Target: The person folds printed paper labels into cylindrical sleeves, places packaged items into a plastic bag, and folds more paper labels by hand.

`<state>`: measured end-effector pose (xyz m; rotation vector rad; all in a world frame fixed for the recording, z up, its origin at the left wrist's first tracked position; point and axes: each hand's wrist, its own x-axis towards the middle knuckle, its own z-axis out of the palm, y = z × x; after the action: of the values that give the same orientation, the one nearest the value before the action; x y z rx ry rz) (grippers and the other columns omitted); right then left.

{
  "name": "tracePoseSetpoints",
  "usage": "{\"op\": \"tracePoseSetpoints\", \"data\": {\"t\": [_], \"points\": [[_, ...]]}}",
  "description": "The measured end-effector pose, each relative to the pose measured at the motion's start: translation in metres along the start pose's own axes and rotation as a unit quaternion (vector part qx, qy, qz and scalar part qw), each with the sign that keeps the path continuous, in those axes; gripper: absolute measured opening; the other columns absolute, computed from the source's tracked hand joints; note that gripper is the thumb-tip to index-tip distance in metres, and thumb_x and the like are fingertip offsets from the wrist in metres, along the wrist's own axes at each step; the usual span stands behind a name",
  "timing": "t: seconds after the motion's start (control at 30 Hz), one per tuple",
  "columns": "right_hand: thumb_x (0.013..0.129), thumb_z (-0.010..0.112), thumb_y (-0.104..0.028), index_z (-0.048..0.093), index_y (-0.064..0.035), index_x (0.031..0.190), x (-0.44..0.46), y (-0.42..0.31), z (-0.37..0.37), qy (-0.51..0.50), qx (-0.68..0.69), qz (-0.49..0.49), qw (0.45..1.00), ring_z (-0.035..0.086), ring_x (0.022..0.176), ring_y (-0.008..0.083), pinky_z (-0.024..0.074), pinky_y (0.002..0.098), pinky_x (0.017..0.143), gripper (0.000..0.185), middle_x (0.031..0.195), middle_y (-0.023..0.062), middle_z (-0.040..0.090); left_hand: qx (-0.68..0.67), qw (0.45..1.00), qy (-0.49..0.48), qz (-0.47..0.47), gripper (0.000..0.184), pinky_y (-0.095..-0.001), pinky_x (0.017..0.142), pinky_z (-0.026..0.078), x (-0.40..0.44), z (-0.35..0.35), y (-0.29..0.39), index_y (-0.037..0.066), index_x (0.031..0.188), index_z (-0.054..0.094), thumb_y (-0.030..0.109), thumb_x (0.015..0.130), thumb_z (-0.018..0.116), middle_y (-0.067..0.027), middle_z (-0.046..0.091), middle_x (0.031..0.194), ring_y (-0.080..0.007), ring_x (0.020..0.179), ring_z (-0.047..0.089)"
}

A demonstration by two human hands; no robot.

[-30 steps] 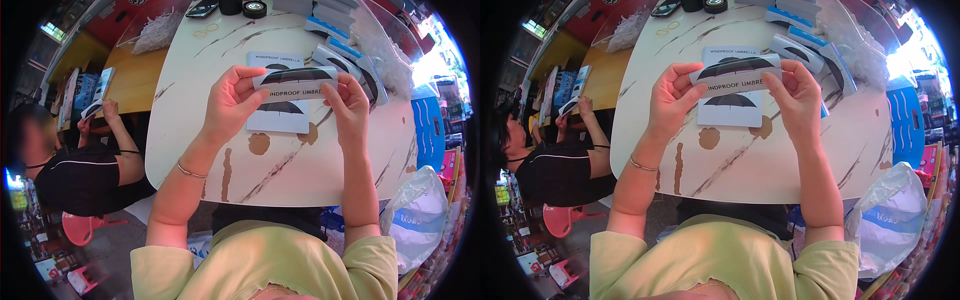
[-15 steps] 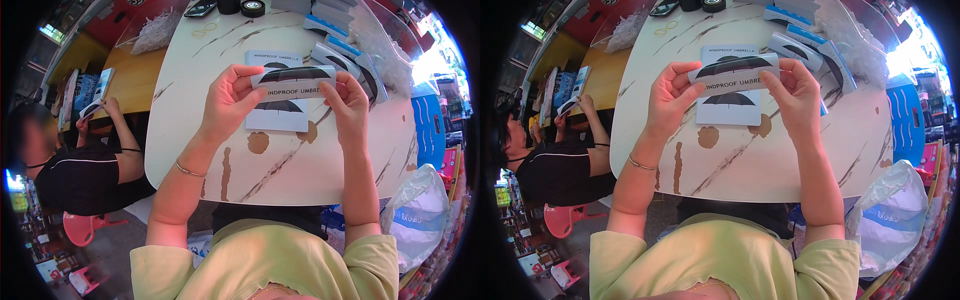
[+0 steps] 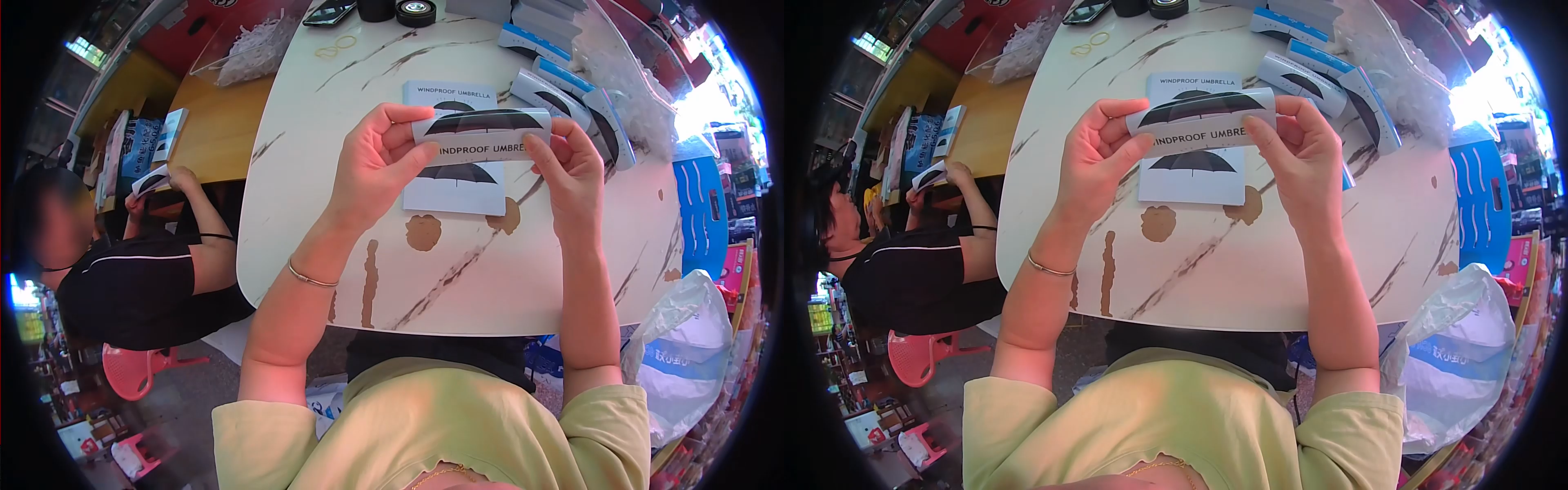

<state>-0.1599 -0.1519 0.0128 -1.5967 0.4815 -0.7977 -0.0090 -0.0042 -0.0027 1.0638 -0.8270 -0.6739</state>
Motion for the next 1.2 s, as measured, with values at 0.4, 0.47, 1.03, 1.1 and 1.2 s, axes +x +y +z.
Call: {"op": "tracePoseSetpoints", "data": {"t": [0.4,0.47,1.03,1.1,1.2], "points": [[0.081,0.062,-0.007,0.056,-0.0003,0.096,-0.0004,-0.0003,0.0013,0.003,-0.001,-0.003,1.0,0.056,0.074,0.0055,0.0405,0.0181,0.065,0.018,0.081,0.0048,0.064,-0.008,1.0,-0.006,-0.01,0.031,-0.0246,0.083,0.046,-0.0003,-0.0016,0.0001,-0.002,0.11,0.048,-0.005,0.08,0.056,-0.0113,0.06,0.101,-0.012,0.093,0.057],[0.081,0.062,-0.007,0.056,-0.0003,0.096,-0.0006,-0.0007,0.0014,0.004,-0.004,-0.003,1.0,0.056,0.074,0.0056,0.0406,0.0181,0.065,0.018,0.081,0.0049,0.064,-0.008,1.0,-0.005,-0.01,0.031,-0.0246,0.083,0.046,-0.0003,-0.0013,-0.0003,-0.002,0.11,0.048,-0.005,0.08,0.056,-0.0113,0.06,0.101,-0.012,0.093,0.057],[0.079,0.065,-0.014,0.056,-0.0056,0.087,0.0006,0.0023,0.0032,0.036,-0.103,0.009,0.994,0.045,0.059,0.0026,0.0351,0.0182,0.052,0.014,0.066,-0.0006,0.059,-0.006,0.999,0.003,-0.032,0.03,-0.0238,0.08,0.047,0.0001,-0.0024,-0.0006,-0.001,0.11,0.048,-0.005,0.081,0.055,-0.0106,0.061,0.098,-0.0106,0.089,0.057],[0.079,0.066,-0.015,0.056,-0.0057,0.086,0.001,-0.0001,0.0035,0.043,-0.125,0.012,0.991,0.044,0.058,0.0029,0.0346,0.0186,0.051,0.015,0.064,-0.0011,0.058,-0.012,0.999,0.005,-0.038,0.031,-0.0237,0.08,0.047,0.0002,-0.0024,-0.0014,-0.001,0.11,0.048,-0.005,0.081,0.055,-0.0106,0.061,0.098,-0.0104,0.089,0.057],[0.077,0.067,-0.016,0.057,-0.0067,0.086,0.0028,0.0019,0.0009,0.06,-0.239,-0.001,0.969,0.044,0.057,0.0038,0.0345,0.0194,0.05,0.017,0.064,-0.0012,0.056,-0.024,0.999,0.004,-0.043,0.031,-0.0236,0.08,0.047,0.0001,-0.0033,-0.004,-0.001,0.11,0.047,-0.005,0.08,0.055,-0.0106,0.061,0.097,-0.0102,0.088,0.057]]}}
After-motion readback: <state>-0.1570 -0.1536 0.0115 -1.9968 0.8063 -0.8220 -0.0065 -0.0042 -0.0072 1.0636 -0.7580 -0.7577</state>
